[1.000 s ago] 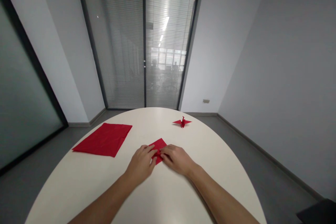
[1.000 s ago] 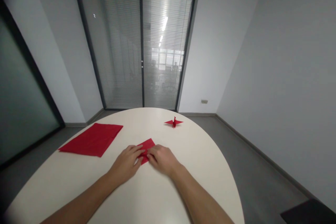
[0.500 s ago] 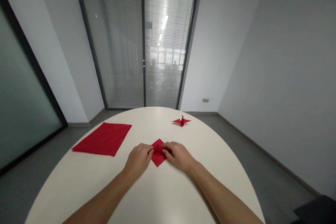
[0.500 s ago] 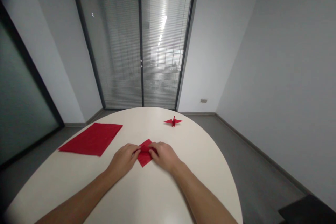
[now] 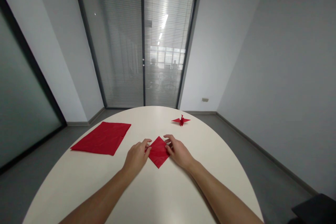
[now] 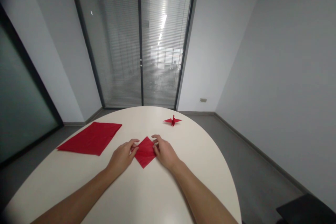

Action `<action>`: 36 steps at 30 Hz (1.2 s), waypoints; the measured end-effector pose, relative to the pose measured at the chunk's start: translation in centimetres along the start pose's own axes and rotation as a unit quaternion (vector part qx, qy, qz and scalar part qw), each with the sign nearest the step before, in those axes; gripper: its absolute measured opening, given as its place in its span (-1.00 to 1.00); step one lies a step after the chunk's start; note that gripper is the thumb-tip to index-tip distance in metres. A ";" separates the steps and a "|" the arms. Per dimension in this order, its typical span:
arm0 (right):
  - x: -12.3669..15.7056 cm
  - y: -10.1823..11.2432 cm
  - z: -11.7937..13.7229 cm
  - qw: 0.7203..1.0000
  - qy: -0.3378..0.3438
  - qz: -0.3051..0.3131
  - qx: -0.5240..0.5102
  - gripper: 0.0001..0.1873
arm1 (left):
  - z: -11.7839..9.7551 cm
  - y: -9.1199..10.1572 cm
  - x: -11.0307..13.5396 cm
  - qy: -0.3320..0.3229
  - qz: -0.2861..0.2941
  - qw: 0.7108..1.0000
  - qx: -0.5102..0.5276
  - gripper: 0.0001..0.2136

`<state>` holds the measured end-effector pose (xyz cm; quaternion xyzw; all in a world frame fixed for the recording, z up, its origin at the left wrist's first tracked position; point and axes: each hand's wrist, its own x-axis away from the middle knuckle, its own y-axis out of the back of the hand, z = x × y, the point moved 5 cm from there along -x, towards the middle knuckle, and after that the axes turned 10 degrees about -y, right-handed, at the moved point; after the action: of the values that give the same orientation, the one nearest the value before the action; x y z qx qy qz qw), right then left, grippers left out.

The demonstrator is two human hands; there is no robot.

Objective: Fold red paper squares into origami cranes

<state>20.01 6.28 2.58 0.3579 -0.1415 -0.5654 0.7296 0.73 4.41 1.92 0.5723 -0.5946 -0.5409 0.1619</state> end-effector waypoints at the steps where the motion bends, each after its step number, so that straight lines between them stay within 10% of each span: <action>1: 0.0 0.0 -0.1 1.000 0.000 -0.001 -0.005 -0.57 | 0.0 0.0 0.0 0.000 0.001 1.000 0.000 -0.78; 21: 0.8 -1.5 1.9 0.976 0.110 0.057 0.180 -0.44 | -2.2 -1.1 0.1 -0.176 0.049 0.983 0.015 -0.55; 26: 1.5 -2.6 1.8 0.966 0.045 0.158 0.200 -0.31 | -1.9 -1.5 0.2 -0.158 0.078 0.984 0.014 -0.53; 36: 1.4 -2.6 1.1 0.964 0.005 0.161 0.211 -0.26 | -1.8 -1.7 0.4 -0.146 0.063 0.987 -0.023 -0.61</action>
<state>17.92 4.29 1.36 0.4794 -0.3096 -0.3956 0.7196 2.92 3.68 1.05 0.4447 -0.6341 -0.6211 0.1202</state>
